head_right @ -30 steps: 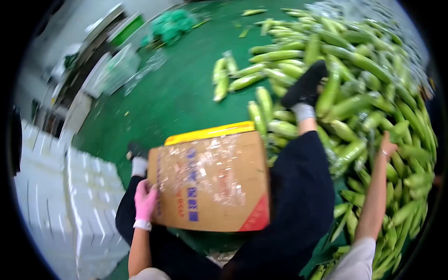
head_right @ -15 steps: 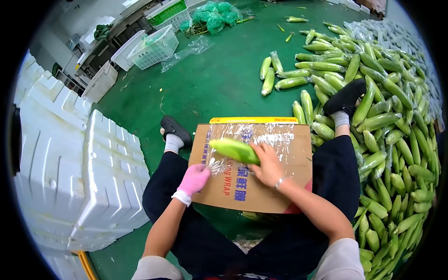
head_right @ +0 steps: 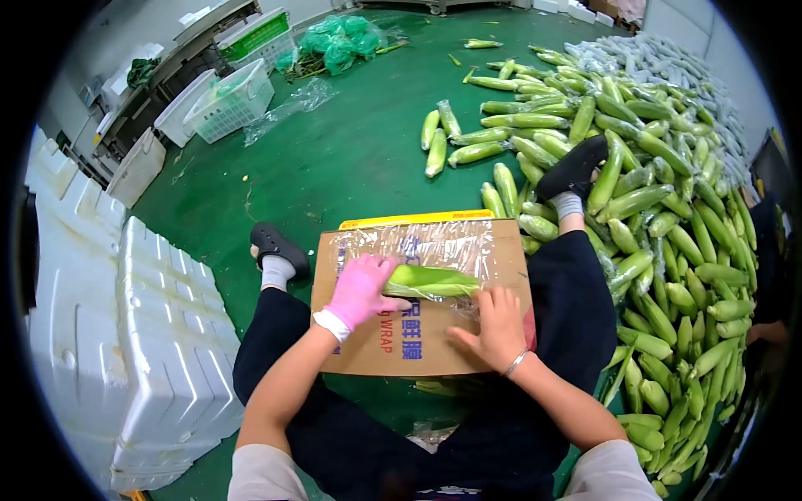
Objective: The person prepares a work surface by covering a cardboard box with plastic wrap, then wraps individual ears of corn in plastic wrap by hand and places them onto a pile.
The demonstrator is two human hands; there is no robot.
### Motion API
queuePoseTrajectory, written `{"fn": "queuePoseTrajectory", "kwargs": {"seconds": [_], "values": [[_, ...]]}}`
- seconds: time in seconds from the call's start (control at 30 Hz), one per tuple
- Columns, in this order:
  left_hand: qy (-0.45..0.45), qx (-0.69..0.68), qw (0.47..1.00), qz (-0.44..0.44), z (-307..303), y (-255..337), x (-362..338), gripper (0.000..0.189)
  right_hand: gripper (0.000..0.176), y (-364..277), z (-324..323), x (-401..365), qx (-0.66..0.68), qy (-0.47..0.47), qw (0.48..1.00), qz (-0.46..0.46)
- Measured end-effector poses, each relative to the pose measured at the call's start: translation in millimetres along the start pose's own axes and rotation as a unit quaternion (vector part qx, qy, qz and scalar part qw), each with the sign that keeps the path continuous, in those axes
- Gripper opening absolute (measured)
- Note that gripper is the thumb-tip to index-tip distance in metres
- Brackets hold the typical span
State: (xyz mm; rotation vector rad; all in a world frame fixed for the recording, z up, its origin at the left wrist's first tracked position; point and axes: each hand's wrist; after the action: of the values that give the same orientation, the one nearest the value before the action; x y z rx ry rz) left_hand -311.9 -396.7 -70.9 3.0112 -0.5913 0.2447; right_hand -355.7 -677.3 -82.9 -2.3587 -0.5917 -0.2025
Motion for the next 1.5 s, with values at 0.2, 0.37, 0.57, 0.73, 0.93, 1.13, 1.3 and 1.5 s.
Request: {"fn": "queuePoseTrajectory", "kwargs": {"seconds": [0.2, 0.37, 0.57, 0.73, 0.93, 1.13, 1.3, 1.5], "values": [[-0.098, 0.018, 0.993, 0.057, -19, 12, -12, 0.053, 0.012, 57, -38, 39, 0.223, 0.179, 0.946, 0.155], [-0.212, -0.069, 0.969, 0.108, -42, 47, -64, 0.054, 0.028, -10, -17, -27, 0.234, -0.114, 0.953, 0.157], [-0.028, 0.009, 1.0, 0.004, -25, 51, -58, 0.064, 0.057, -1, 27, 35, -0.061, -0.078, 0.994, -0.05], [0.036, 0.046, 0.998, 0.016, 21, 23, 2, 0.068, 0.063, 31, 84, 171, 0.338, -0.392, 0.853, 0.058], [-0.141, -0.341, 0.929, -0.009, 2, 49, -18, 0.063, 0.079, 11, 52, 141, 0.201, -0.581, 0.787, -0.052], [-0.505, -0.582, 0.572, -0.28, -25, 100, -101, 0.05, 0.078, 15, 66, 58, 0.043, -0.298, 0.923, -0.241], [-0.587, -0.445, 0.666, -0.12, 2, 142, -203, 0.043, 0.071, 16, 72, 43, 0.031, -0.209, 0.941, -0.264], [-0.248, -0.513, 0.796, -0.206, -81, 137, -148, 0.037, 0.05, 6, 20, -26, 0.486, -0.212, 0.847, 0.025]]}}
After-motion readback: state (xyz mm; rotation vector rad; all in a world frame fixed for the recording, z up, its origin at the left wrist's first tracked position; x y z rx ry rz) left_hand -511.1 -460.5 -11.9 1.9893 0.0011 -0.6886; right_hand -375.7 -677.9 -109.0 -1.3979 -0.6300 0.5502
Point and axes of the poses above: each hand's wrist, its own x-axis towards the middle knuckle, its own z-axis out of the palm, y = z × x, and after that the axes turned 12 degrees about x, right-handed
